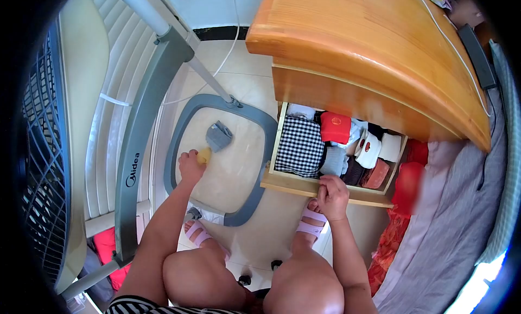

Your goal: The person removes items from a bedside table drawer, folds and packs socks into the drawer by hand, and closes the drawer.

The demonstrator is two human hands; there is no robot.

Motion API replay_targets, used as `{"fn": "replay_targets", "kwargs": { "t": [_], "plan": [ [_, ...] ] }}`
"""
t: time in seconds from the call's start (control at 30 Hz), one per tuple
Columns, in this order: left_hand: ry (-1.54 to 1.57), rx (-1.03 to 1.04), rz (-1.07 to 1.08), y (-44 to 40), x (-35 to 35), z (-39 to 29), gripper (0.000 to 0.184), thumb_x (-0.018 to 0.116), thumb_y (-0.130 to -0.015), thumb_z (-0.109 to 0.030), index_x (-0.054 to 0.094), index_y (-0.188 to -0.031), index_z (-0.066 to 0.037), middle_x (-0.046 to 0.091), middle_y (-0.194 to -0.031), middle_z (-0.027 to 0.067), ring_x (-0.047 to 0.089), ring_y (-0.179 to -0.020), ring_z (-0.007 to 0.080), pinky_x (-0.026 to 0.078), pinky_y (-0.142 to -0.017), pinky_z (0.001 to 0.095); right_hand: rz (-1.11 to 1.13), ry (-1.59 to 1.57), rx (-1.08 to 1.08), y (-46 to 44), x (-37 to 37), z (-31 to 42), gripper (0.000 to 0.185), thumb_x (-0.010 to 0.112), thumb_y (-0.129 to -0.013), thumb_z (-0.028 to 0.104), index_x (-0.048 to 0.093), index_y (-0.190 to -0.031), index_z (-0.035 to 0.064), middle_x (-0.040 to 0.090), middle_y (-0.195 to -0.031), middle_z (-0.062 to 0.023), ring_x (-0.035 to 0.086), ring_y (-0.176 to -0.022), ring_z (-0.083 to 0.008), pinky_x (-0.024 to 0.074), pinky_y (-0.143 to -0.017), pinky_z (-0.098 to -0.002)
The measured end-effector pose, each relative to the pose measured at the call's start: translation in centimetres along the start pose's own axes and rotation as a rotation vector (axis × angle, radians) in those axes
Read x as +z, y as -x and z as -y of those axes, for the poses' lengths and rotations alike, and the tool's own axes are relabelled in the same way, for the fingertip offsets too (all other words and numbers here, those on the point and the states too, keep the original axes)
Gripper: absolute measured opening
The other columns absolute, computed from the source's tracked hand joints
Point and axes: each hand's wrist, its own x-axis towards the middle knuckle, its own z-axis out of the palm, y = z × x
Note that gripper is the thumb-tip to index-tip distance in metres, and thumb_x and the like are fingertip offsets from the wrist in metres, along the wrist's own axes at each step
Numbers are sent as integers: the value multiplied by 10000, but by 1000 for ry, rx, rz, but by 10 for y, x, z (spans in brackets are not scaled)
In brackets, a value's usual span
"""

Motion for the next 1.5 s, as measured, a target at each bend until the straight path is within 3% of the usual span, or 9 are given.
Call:
{"fn": "replay_targets", "kwargs": {
  "t": [0.27, 0.43, 0.57, 0.77, 0.97, 1.27, 1.3, 1.37, 1.5],
  "plan": [
    [17, 87, 210, 12, -9, -13, 458, 694, -674, -179, 526, -1067, -17, 587, -967, 167, 605, -872, 317, 480, -786, 423, -19, -73, 29, 0, -1, -1, 134, 531, -702, -108, 592, -762, -3, 621, -815, -141, 624, -718, -267, 504, -634, -316],
    [934, -61, 82, -1, -8, -32, 423, 663, -720, -150, 516, -1085, 5, 606, -978, 133, 599, -883, 204, 473, -785, 303, -34, -145, 116, -4, -4, 7, 132, 546, -696, -91, 601, -764, 8, 624, -813, -129, 628, -736, -273, 513, -662, -329],
    [1293, -28, 233, 14, -54, -100, 407, 662, -785, -86, 471, -1135, -8, 578, -1026, 79, 573, -898, 141, 473, -775, 275, -5, -206, 71, -16, 2, 25, 141, 554, -711, -80, 614, -805, 6, 626, -835, -129, 627, -771, -278, 516, -691, -325],
    [1420, 226, 564, 67, -89, -178, 501, 664, -817, -106, 403, -1230, 2, 549, -1077, 70, 559, -991, 147, 464, -863, 288, 373, -465, 176, -43, 0, 79, 638, 719, -723, 124, 421, -1285, 70, 512, -1146, -135, 578, -961, -227, 466, -824, -327],
    [1295, 370, 756, 99, -86, -188, 578, 603, -877, -125, 307, -1362, -22, 473, -1248, 97, 459, -1164, 166, 408, -937, 295, 421, -579, 345, -30, -5, 67, 648, 703, -733, 100, 392, -1298, 25, 526, -1156, -135, 564, -1023, -221, 474, -863, -313],
    [1228, 265, 828, 99, -74, -174, 439, 547, -897, -79, 407, -1310, -26, 508, -1204, 79, 478, -1114, 152, 405, -936, 279, -328, -314, 564, -46, -52, -32, 458, 666, -799, 169, 491, -1164, -45, 579, -1046, -128, 578, -897, -183, 487, -782, -298],
    [1228, 267, 826, 98, -75, -175, 439, 547, -897, -79, 407, -1310, -26, 508, -1204, 79, 478, -1114, 152, 405, -936, 279, -304, -14, 518, -38, -49, -75, 468, 684, -786, 203, 508, -1140, -48, 588, -1025, -140, 585, -873, -182, 488, -758, -295],
    [1282, 227, 811, 97, -76, -175, 384, 561, -884, -93, 477, -1256, -45, 553, -1114, 54, 510, -1040, 128, 424, -872, 261, -342, -264, 637, -61, -59, -65, 498, 708, -766, 235, 521, -1133, -44, 578, -995, -149, 591, -837, -183, 484, -728, -295],
    [1294, 204, 810, 96, -77, -173, 357, 559, -885, -92, 492, -1231, -31, 556, -1095, 52, 511, -1018, 122, 422, -872, 254, -313, -127, 704, -88, -61, -68, 529, 716, -768, 249, 504, -1158, -39, 535, -1061, -158, 607, -834, -192, 487, -722, -302]
  ]
}}
